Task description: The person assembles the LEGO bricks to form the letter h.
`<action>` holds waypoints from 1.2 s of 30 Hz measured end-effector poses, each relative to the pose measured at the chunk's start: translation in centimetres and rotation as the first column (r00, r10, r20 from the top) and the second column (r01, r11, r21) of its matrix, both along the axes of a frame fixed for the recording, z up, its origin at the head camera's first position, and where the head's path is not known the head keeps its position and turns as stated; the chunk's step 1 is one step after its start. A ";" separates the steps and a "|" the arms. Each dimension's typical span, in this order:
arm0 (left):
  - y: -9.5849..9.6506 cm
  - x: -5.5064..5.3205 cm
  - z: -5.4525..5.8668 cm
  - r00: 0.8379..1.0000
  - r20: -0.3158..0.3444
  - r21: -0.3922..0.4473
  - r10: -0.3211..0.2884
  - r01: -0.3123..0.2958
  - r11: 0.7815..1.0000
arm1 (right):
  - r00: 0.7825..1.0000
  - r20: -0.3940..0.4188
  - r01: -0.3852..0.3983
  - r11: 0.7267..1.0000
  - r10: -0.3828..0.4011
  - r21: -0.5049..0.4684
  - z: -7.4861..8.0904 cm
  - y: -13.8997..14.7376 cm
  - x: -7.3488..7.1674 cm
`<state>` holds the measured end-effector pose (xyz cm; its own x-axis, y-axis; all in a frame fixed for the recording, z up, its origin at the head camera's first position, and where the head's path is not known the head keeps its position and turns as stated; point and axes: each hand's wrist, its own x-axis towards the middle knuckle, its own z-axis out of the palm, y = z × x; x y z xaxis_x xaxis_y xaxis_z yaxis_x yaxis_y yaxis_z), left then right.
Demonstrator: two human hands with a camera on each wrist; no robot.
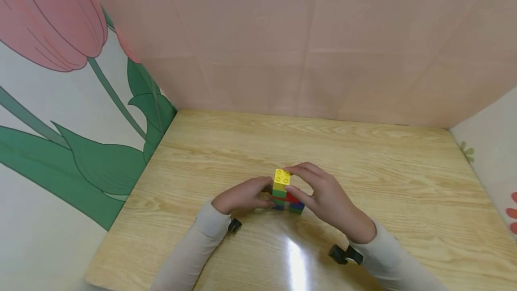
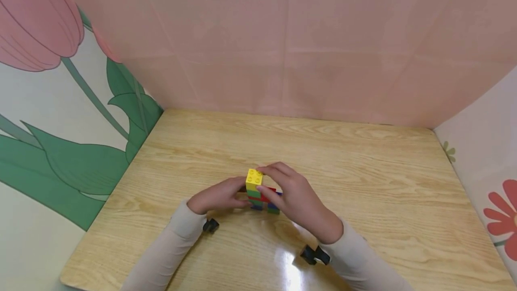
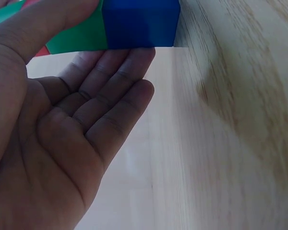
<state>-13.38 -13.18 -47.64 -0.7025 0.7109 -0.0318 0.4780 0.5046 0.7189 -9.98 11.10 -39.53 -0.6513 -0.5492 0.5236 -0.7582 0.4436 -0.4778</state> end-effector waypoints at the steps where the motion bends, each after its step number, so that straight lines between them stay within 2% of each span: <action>1: 0.0 0.0 0.0 1.000 0.002 0.001 -0.001 0.001 1.000 | 1.000 -0.011 0.000 1.000 0.000 0.009 0.1 0.0 0.0; 8: 0.2 0.1 0.3 1.000 0.011 0.002 -0.009 0.009 1.000 | 0.997 -0.076 0.013 0.998 -0.008 0.064 0.5 -0.1 0.2; 19: 0.4 0.1 0.1 0.999 0.031 0.004 -0.014 0.014 1.000 | 0.996 -0.086 0.010 0.993 0.000 0.114 0.8 0.0 0.1; 26: 0.2 0.2 0.2 0.999 0.050 -0.002 -0.005 0.005 1.000 | 0.990 -0.136 -0.003 0.990 0.023 0.143 1.0 -0.3 0.2; 36: 0.0 0.2 0.5 0.998 0.060 0.000 0.014 -0.014 1.000 | 0.994 -0.108 -0.016 0.993 0.028 0.117 1.1 -0.4 0.0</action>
<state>-13.15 -13.16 -47.18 -0.7090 0.7013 -0.0739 0.4269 0.5103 0.7465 -9.99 10.65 -38.44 -0.5808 -0.6238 0.5230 -0.8132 0.4738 -0.3380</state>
